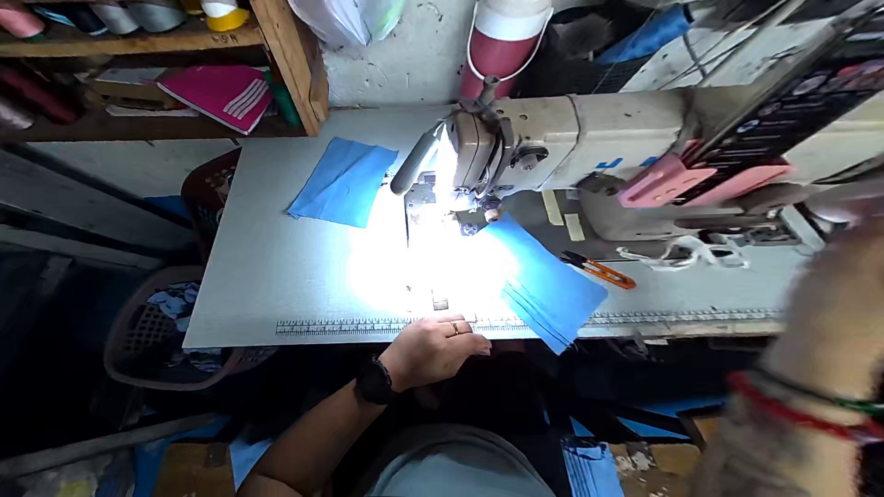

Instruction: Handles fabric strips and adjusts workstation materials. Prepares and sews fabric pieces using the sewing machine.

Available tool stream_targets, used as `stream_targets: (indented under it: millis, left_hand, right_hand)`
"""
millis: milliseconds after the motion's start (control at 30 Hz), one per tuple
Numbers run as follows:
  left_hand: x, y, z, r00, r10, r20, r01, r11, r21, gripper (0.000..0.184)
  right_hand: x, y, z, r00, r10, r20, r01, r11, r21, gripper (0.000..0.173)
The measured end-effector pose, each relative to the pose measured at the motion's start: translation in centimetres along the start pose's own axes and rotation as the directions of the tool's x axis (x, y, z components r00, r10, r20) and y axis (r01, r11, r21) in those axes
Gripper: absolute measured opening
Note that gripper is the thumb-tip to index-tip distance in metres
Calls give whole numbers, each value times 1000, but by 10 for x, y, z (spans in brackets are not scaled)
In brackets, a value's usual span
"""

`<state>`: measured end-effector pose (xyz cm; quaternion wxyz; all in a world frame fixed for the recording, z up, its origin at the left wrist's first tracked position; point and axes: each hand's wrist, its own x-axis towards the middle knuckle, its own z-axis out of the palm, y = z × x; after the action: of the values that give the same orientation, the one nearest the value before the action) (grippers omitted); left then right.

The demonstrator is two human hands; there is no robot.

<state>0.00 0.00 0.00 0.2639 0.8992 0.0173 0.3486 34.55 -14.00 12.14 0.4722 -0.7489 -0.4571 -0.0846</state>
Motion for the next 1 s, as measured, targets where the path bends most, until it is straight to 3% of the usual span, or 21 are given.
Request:
stream_targets:
  millis: [67,133,267,333,467,600,700,800,867,933,1000]
  left_hand:
    - [1,0,-1,998,45,39,-45,999,-12,18]
    - [-1,1,0,994,87,73,-84,995,-48,18]
    - [-8,12,10,985,154,84,-145,984,-108,13]
    - [-13,19,16,987,138,76,-128,984,-125,13]
    - [-21,24,18,995,90,49,-83,990,-117,13]
    - [-18,26,-3,997,74,25,-69,983,-171,15]
    - [8,24,-41,987,-160,1,160,985,-70,19]
    - [39,-14,-66,929,-369,20,357,912,203,24]
    - [50,-45,-64,932,-358,64,322,894,312,30]
    - [54,-65,-57,944,-303,130,236,896,376,20]
    - [54,-72,-53,939,-297,175,211,897,389,17]
  right_hand:
    - [-28,-32,54,969,-101,227,82,992,91,37]
    - [-43,-58,116,899,-144,414,132,990,57,35]
    - [-33,-75,200,836,-230,499,303,950,-70,26]
    - [-32,-78,216,839,-217,498,290,954,-73,26]
    - [-36,-88,222,846,-137,515,210,974,-87,20]
    - [-37,-84,224,866,-153,476,201,978,-52,13]
    - [-35,-82,222,857,-202,474,243,970,-27,14]
    - [-43,-98,202,824,-227,519,292,956,-45,17]
    - [-64,-106,187,792,-275,545,337,942,-14,22]
    - [-83,-110,170,740,-305,600,330,941,71,26]
    - [-84,-112,164,734,-320,599,344,936,79,26]
